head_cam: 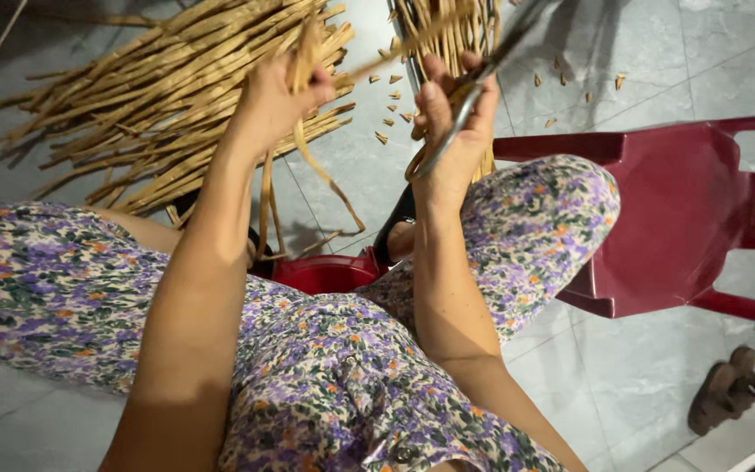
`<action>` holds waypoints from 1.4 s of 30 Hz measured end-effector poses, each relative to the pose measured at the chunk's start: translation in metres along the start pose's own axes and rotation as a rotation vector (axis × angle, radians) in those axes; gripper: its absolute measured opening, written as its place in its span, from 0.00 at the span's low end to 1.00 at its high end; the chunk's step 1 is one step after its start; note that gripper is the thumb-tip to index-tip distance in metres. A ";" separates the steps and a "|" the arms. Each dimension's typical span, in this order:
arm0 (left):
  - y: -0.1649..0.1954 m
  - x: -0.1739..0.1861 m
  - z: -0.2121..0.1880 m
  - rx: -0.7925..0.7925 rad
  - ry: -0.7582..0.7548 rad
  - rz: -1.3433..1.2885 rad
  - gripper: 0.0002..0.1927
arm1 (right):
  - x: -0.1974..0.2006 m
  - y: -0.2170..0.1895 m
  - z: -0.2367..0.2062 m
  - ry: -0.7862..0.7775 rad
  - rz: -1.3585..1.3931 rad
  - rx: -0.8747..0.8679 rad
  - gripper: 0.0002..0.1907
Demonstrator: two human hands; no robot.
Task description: The person sits on a red plastic stool and uses shears to trim the ends of thin wooden sticks. They repeatedly pick up sticks, cut the tips, and place the trimmed pieces into a pile on the floor.
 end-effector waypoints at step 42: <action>0.098 -0.029 -0.090 -0.529 0.013 -0.464 0.09 | -0.067 -0.062 -0.046 -0.456 -0.504 0.012 0.36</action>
Point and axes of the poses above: each hand's wrist, its own z-axis towards the middle knuckle, its own x-axis out of the back of the hand, y = z × x, the point moved 6 cm from there along z, towards the middle knuckle, and after that the axes turned 15 degrees about -y, right-handed, at the moved point
